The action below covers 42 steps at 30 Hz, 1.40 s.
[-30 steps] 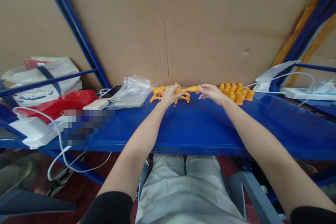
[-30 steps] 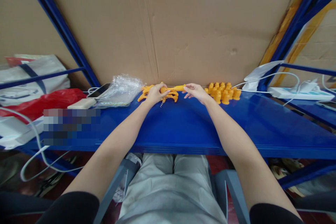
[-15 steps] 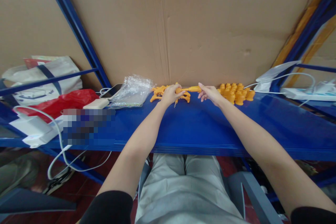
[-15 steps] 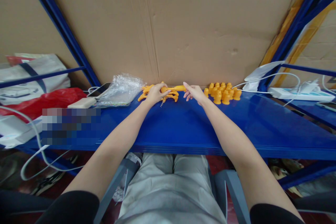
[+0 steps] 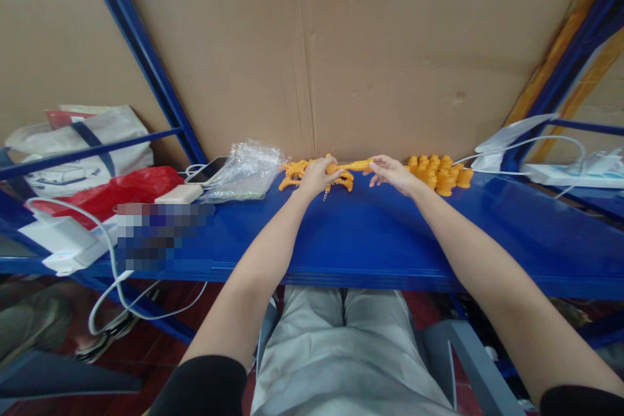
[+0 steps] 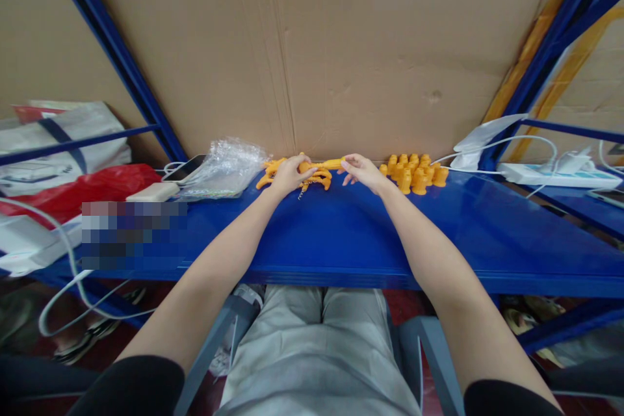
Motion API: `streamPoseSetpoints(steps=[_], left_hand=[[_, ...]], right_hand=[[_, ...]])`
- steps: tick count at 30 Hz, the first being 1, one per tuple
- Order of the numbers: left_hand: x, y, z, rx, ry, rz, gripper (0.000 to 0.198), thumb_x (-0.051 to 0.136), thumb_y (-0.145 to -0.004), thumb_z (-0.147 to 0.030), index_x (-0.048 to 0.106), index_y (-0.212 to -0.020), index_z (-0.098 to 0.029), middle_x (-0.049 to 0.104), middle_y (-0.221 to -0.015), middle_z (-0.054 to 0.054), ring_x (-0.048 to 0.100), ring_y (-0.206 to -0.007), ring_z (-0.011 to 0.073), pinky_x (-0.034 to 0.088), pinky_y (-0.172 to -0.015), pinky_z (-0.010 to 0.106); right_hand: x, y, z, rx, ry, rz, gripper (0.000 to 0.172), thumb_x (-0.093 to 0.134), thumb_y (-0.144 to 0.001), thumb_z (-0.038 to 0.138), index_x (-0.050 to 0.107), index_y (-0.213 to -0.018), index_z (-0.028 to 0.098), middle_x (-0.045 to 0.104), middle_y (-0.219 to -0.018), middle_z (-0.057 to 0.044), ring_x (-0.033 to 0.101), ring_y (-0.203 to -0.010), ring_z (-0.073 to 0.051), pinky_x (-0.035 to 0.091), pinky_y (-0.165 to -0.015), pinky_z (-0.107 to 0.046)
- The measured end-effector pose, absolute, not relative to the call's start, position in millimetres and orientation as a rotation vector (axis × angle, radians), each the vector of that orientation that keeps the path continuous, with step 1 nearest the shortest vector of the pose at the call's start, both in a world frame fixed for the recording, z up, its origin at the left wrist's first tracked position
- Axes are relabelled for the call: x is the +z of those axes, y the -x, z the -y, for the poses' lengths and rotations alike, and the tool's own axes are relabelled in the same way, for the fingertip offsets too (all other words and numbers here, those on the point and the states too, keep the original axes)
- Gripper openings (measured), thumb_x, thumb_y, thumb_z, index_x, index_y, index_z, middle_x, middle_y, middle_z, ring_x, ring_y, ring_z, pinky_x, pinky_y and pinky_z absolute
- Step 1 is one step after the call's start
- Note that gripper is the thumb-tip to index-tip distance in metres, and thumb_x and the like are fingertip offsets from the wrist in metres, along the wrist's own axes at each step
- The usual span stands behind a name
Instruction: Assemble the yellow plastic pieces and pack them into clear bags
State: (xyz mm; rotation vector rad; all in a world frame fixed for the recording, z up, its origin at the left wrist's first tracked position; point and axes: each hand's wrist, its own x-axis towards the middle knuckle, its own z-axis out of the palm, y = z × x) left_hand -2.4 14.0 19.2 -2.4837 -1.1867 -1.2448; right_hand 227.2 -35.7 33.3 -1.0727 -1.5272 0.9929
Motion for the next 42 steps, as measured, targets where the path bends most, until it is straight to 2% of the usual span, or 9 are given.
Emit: streamPoseSetpoints(steps=[3, 7, 16, 20, 24, 27, 33, 36, 42], left_hand=[[20.3, 2.2, -12.9, -1.244, 2.485, 1.174, 0.016, 0.068, -0.086, -0.034, 0.064, -0.094, -0.020, 0.072, -0.091, 0.005, 0.067, -0.089, 0.0214, 0.049, -0.080, 0.030], [22.4, 1.6, -10.9, -1.242, 2.487, 1.174, 0.018, 0.068, -0.086, -0.035, 0.065, -0.095, -0.020, 0.073, -0.094, 0.007, 0.067, -0.092, 0.0223, 0.049, -0.082, 0.031], [25.2, 0.6, -6.6, -1.209, 2.489, 1.180, 0.017, 0.068, -0.087, -0.034, 0.066, -0.095, -0.019, 0.073, -0.092, 0.006, 0.067, -0.086, 0.0209, 0.048, -0.080, 0.030], [26.3, 2.2, -5.6, -1.223, 2.520, 1.203, 0.017, 0.068, -0.086, -0.033, 0.065, -0.093, -0.018, 0.071, -0.086, 0.004, 0.065, -0.080, 0.0186, 0.046, -0.074, 0.028], [28.6, 3.8, -3.9, -1.268, 2.528, 1.260, 0.018, 0.068, -0.086, -0.034, 0.065, -0.091, -0.018, 0.070, -0.081, 0.002, 0.062, -0.075, 0.0166, 0.043, -0.070, 0.025], [30.3, 4.7, -2.3, -1.285, 2.542, 1.265, 0.017, 0.068, -0.086, -0.034, 0.065, -0.091, -0.018, 0.070, -0.080, 0.001, 0.061, -0.073, 0.0157, 0.042, -0.068, 0.025], [30.6, 5.0, -3.9, -1.269, 2.537, 1.189, 0.019, 0.067, -0.086, -0.036, 0.065, -0.091, -0.018, 0.071, -0.082, 0.002, 0.062, -0.075, 0.0166, 0.044, -0.070, 0.025], [29.7, 5.1, -6.3, -1.241, 2.512, 1.149, 0.020, 0.067, -0.086, -0.037, 0.066, -0.093, -0.018, 0.071, -0.086, 0.004, 0.064, -0.079, 0.0180, 0.045, -0.072, 0.027], [28.9, 3.8, -6.2, -1.209, 2.478, 1.114, 0.019, 0.068, -0.086, -0.035, 0.067, -0.093, -0.018, 0.072, -0.088, 0.006, 0.065, -0.080, 0.0187, 0.045, -0.072, 0.027]], right_hand=[[36.6, -223.8, 38.8, 0.954, 1.090, 1.501, 0.017, 0.066, -0.092, 0.031, 0.057, -0.090, 0.017, 0.071, -0.071, 0.000, 0.060, -0.045, -0.007, 0.041, -0.044, -0.016], [40.1, -220.3, 42.2, 0.891, 1.127, 1.492, 0.032, 0.064, -0.092, 0.043, 0.056, -0.077, 0.016, 0.067, -0.061, 0.000, 0.056, -0.041, -0.006, 0.037, -0.042, -0.016], [40.5, -217.2, 40.9, 0.918, 1.136, 1.430, 0.051, 0.064, -0.086, 0.058, 0.051, -0.059, 0.018, 0.059, -0.049, -0.003, 0.051, -0.037, -0.008, 0.039, -0.042, -0.022], [36.8, -216.4, 39.0, 0.953, 1.166, 1.415, 0.045, 0.060, -0.091, 0.053, 0.054, -0.067, 0.017, 0.063, -0.055, -0.004, 0.053, -0.039, -0.008, 0.038, -0.040, -0.021], [33.9, -222.1, 35.4, 0.971, 1.090, 1.449, 0.021, 0.062, -0.094, 0.038, 0.061, -0.097, 0.016, 0.071, -0.078, -0.004, 0.059, -0.047, -0.008, 0.040, -0.044, -0.019], [32.4, -228.4, 31.4, 0.960, 1.002, 1.513, 0.027, 0.070, -0.089, 0.030, 0.060, -0.111, 0.019, 0.072, -0.084, -0.002, 0.060, -0.052, -0.008, 0.043, -0.049, -0.019], [30.0, -231.3, 27.4, 0.944, 0.925, 1.511, 0.029, 0.078, -0.081, 0.036, 0.060, -0.096, 0.017, 0.069, -0.071, 0.001, 0.054, -0.048, -0.006, 0.042, -0.048, -0.019], [29.1, -227.7, 28.4, 0.971, 0.938, 1.484, 0.030, 0.076, -0.083, 0.041, 0.059, -0.083, 0.016, 0.065, -0.063, 0.001, 0.051, -0.044, -0.006, 0.040, -0.046, -0.019], [32.5, -220.0, 35.0, 0.988, 1.031, 1.456, 0.048, 0.064, -0.089, 0.052, 0.053, -0.058, 0.016, 0.057, -0.052, -0.001, 0.043, -0.037, -0.004, 0.033, -0.038, -0.018]])
